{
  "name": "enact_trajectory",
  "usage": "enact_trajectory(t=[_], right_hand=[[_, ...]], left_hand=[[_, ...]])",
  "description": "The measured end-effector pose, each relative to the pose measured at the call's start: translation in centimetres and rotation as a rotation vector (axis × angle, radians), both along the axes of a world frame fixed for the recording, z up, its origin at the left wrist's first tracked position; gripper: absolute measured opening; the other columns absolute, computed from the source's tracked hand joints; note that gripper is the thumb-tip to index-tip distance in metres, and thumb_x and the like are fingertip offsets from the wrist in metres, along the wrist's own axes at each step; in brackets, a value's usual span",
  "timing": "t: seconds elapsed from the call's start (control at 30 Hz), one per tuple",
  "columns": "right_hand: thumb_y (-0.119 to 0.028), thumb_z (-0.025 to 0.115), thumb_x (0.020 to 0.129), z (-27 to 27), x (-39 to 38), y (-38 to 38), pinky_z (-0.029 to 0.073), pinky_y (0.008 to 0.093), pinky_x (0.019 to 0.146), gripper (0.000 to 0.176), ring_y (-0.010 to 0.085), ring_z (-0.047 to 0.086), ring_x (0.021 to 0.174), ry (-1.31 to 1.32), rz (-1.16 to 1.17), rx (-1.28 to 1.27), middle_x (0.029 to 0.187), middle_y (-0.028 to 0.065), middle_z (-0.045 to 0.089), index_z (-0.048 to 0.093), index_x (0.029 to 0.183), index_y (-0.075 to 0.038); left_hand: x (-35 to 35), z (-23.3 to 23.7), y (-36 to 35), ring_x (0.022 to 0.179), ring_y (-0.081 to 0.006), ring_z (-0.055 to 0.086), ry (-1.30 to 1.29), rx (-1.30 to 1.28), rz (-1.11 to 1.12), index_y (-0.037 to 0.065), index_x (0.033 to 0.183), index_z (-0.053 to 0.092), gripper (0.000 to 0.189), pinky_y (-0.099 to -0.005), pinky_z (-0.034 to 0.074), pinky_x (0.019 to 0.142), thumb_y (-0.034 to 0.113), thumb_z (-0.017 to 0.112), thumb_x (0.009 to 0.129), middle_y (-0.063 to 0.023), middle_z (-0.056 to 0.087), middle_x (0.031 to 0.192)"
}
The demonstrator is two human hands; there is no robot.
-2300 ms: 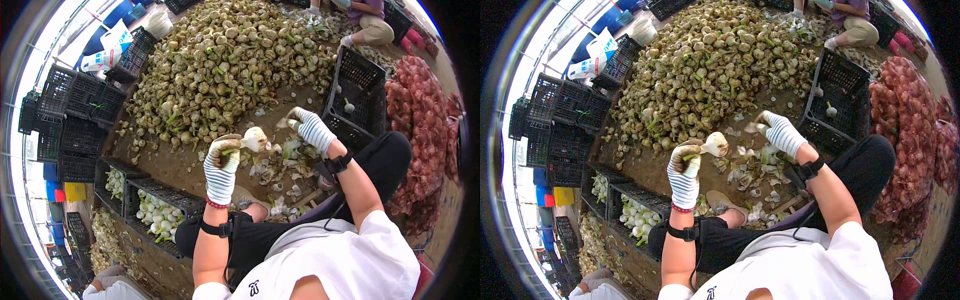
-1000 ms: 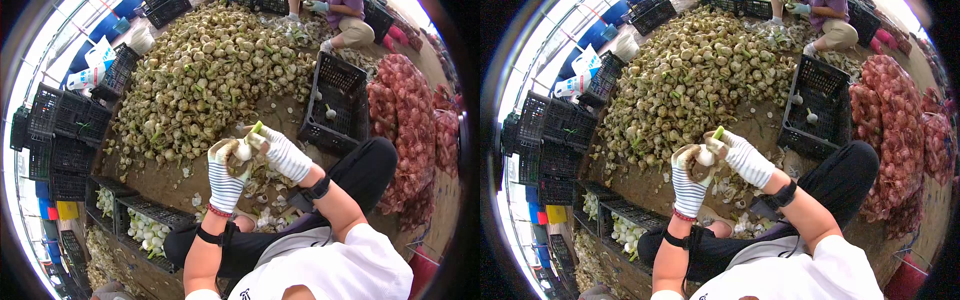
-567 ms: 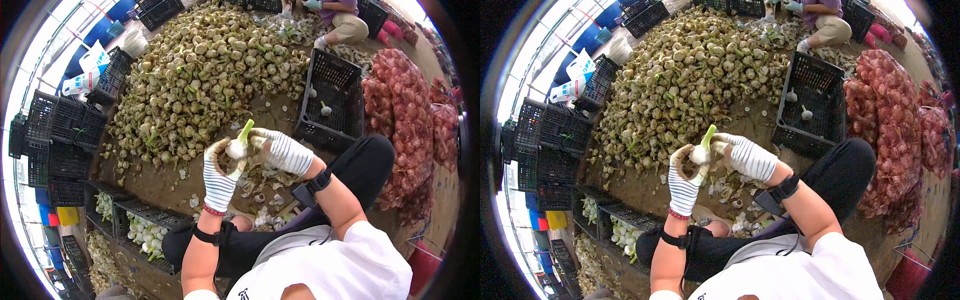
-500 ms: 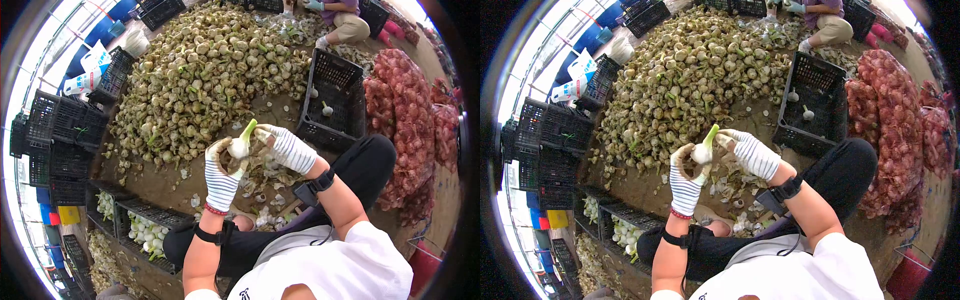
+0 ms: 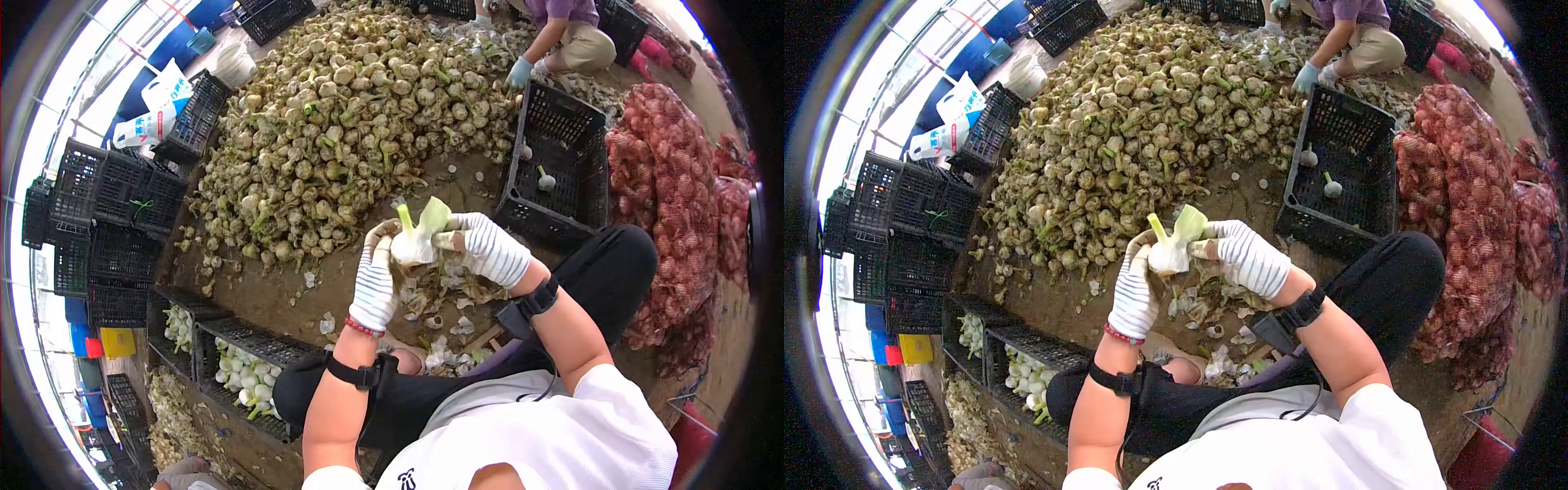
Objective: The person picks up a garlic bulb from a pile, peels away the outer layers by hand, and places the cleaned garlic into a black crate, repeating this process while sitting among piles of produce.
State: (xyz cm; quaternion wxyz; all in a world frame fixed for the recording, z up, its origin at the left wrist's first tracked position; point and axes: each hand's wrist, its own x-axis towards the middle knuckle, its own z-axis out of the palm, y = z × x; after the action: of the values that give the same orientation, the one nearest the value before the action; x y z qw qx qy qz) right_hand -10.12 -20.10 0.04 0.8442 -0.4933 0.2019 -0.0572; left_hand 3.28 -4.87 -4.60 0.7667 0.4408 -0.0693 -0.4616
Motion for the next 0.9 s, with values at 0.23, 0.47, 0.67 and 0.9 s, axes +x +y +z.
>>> enact_trajectory(t=[0.23, 0.47, 0.67, 0.9], right_hand=[[-0.004, 0.057, 0.09, -1.6, 0.2, 2.4, 0.047, 0.026, 0.065, 0.023, 0.0091, 0.055, 0.071, -0.069, -0.175, -0.779, 0.079, 0.002, 0.063, 0.066, 0.111, -0.002], [-0.003, 0.052, 0.09, -9.0, -3.2, -3.6, 0.052, 0.0381, 0.075, 0.023, 0.0282, 0.065, 0.083, 0.363, -0.022, -0.842, 0.093, 0.0148, 0.069, 0.062, 0.11, 0.0], [-0.019, 0.06, 0.091, 0.5, -0.3, 1.7, 0.051, 0.041, 0.086, 0.034, 0.039, 0.062, 0.099, 0.19, -0.068, -1.138, 0.107, 0.023, 0.064, 0.059, 0.121, -0.002], [-0.016, 0.061, 0.088, 0.3, 2.2, 3.6, 0.052, 0.0405, 0.077, 0.022, 0.0355, 0.065, 0.087, 0.188, -0.17, -1.397, 0.093, 0.0184, 0.066, 0.065, 0.106, -0.003]], left_hand=[[-0.4, 1.9, -0.1, 0.085, -0.01, 0.056, -1.096, 0.365, 0.091, 0.004, 0.106, 0.065, 0.015, -0.026, 0.048, 0.079, 0.015, 0.065, 0.095, -0.0025, 0.063, 0.099], [1.7, 4.3, 2.3, 0.086, -0.0066, 0.059, -0.397, 0.211, 0.071, 0.005, 0.105, 0.069, 0.017, -0.0235, 0.048, 0.077, 0.017, 0.067, 0.094, -0.0002, 0.07, 0.097], [-0.4, 4.1, 1.7, 0.089, -0.0115, 0.061, -0.962, 0.281, 0.126, 0.004, 0.106, 0.068, 0.018, -0.0251, 0.05, 0.078, 0.008, 0.07, 0.089, -0.0034, 0.067, 0.099], [-1.1, 5.1, 1.6, 0.085, -0.0197, 0.064, -1.322, 0.364, 0.143, 0.004, 0.104, 0.069, 0.018, -0.0292, 0.051, 0.077, 0.003, 0.07, 0.086, -0.0108, 0.067, 0.097]])
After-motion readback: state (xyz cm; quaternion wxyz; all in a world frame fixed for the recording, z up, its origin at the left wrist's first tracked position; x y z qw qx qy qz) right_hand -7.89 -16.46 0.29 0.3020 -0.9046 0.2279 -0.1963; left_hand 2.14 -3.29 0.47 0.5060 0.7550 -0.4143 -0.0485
